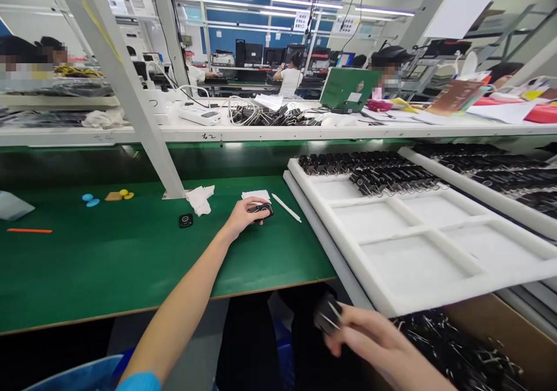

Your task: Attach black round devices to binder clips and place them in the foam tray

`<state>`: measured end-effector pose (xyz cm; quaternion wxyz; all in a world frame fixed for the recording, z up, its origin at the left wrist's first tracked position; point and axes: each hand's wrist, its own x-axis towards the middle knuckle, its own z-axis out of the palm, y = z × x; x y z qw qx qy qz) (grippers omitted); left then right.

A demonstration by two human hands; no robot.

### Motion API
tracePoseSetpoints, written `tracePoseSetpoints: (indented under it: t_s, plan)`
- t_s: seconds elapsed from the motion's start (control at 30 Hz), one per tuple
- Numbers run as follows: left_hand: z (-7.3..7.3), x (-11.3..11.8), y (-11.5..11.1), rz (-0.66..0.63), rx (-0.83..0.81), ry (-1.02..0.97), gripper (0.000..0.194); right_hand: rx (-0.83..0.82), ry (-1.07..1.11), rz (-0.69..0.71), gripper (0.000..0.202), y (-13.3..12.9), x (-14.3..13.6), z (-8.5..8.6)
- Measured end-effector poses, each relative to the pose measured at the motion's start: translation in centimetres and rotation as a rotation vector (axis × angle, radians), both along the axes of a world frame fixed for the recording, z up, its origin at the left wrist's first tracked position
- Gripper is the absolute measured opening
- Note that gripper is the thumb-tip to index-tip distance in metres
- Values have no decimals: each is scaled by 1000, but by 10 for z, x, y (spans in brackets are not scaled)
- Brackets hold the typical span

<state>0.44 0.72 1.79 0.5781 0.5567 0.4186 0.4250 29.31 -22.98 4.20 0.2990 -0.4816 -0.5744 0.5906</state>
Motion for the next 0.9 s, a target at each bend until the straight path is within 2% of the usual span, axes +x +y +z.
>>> tracePoseSetpoints:
  t_s: [0.07,0.1,0.2,0.3,0.4,0.5,0.63,0.77,0.9]
  plan:
    - [-2,-6,4,-29,18,23,49,8,147,79,39,31,-35,-5]
    - [-3,-9,6,-44,24,32,48,25,215,64,38,47,-49,-10]
    - [-2,-15,10,-86,26,48,46,93,392,-152,38,94,-73,-32]
    - [3,-19,9,-114,27,51,46,120,515,-395,51,132,-81,-52]
    - [8,-19,6,-159,35,62,46,141,529,-458,52,156,-83,-63]
    - [10,-18,4,-221,24,67,46,148,493,-415,52,163,-82,-70]
    - [10,-15,3,-296,22,83,44,182,512,-393,49,159,-78,-74]
    - [10,-11,1,-344,44,142,41,289,434,-438,51,155,-76,-71]
    - [10,-5,-2,-368,58,181,41,324,347,-417,51,154,-78,-68]
